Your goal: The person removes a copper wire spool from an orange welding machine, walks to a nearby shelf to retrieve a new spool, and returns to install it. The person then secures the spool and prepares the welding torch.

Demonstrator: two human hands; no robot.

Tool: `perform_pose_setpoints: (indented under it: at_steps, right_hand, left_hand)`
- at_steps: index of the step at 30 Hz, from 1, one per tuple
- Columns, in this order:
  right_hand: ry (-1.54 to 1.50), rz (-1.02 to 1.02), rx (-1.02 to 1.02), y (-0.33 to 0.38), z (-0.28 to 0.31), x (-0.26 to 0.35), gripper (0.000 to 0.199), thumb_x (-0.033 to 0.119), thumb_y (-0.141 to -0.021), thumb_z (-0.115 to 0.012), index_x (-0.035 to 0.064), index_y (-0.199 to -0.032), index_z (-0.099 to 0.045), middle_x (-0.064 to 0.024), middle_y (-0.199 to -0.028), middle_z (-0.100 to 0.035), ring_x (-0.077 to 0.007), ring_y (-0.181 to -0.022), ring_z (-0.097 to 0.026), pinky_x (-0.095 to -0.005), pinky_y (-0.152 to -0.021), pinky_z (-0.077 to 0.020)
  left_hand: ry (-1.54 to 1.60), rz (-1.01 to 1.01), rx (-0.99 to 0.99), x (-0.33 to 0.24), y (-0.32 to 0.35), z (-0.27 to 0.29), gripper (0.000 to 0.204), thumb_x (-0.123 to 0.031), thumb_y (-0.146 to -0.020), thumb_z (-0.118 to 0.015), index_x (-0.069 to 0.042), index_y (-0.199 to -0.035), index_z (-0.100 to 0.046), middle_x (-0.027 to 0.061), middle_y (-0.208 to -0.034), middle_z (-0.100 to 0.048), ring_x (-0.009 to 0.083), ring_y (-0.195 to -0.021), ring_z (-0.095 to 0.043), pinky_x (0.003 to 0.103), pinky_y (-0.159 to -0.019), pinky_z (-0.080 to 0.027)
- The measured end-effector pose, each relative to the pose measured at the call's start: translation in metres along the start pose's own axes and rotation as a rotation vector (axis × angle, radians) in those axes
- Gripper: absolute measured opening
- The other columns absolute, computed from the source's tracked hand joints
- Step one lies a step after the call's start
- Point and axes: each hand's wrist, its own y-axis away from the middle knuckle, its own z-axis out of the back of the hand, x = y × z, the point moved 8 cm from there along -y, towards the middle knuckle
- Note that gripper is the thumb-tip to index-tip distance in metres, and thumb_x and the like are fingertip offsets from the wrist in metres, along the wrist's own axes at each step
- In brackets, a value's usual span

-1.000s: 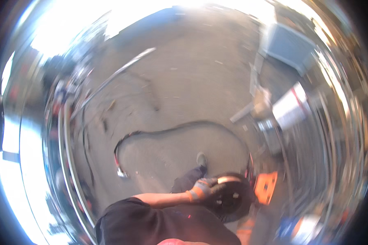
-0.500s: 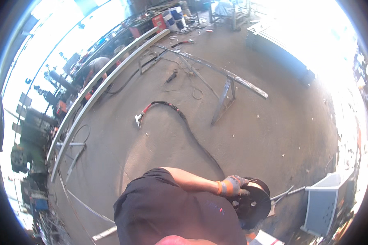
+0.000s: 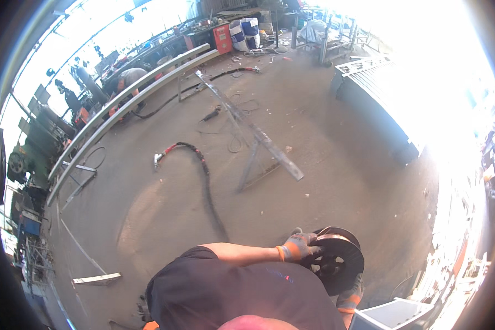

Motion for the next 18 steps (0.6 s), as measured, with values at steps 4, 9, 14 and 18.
perform_pose_setpoints:
  at_steps: [4, 9, 14, 18]
  right_hand:
    - [-0.07, -0.044, -0.015, -0.134, -0.001, -0.073, 0.077, 0.025, -0.077, -0.069, 0.0023, -0.149, -0.05, -0.0251, -0.138, -0.062, -0.043, -0.124, -0.061, -0.0471, -0.105, -0.0489]
    - [-0.157, -0.157, -0.017, -0.282, 0.037, -0.091, 0.067, 0.017, -0.079, -0.065, 0.0009, -0.144, -0.054, -0.0247, -0.135, -0.063, -0.0425, -0.123, -0.061, -0.0459, -0.105, -0.0491]
    - [-0.265, -0.147, -0.002, -0.463, 0.017, -0.093, 0.058, 0.01, -0.081, -0.062, -0.0004, -0.138, -0.057, -0.0243, -0.132, -0.065, -0.042, -0.122, -0.061, -0.0447, -0.105, -0.0492]
    - [-0.35, -0.007, 0.034, -0.64, -0.012, -0.071, 0.052, 0.005, -0.083, -0.059, -0.0015, -0.134, -0.06, -0.0239, -0.13, -0.066, -0.0415, -0.122, -0.062, -0.0438, -0.105, -0.0493]
  left_hand:
    - [-0.195, -0.102, -0.05, -0.023, -0.158, -0.001, 0.049, -0.043, -0.091, -0.071, -0.008, -0.124, -0.067, 0.0213, -0.117, -0.071, 0.0378, -0.111, -0.068, 0.046, -0.092, -0.051]
    - [-0.004, -0.028, 0.056, -0.086, -0.307, 0.007, 0.052, -0.041, -0.089, -0.072, -0.005, -0.126, -0.066, 0.0208, -0.118, -0.072, 0.0371, -0.114, -0.068, 0.043, -0.097, -0.051]
    - [-0.033, -0.063, -0.051, -0.12, -0.458, 0.052, 0.048, -0.035, -0.089, -0.075, -0.005, -0.125, -0.067, 0.02, -0.119, -0.072, 0.0357, -0.113, -0.068, 0.042, -0.097, -0.051]
    - [-0.028, 0.016, -0.19, -0.113, -0.598, 0.092, 0.048, -0.043, -0.089, -0.072, -0.01, -0.124, -0.068, 0.0213, -0.118, -0.07, 0.0394, -0.113, -0.065, 0.046, -0.096, -0.051]
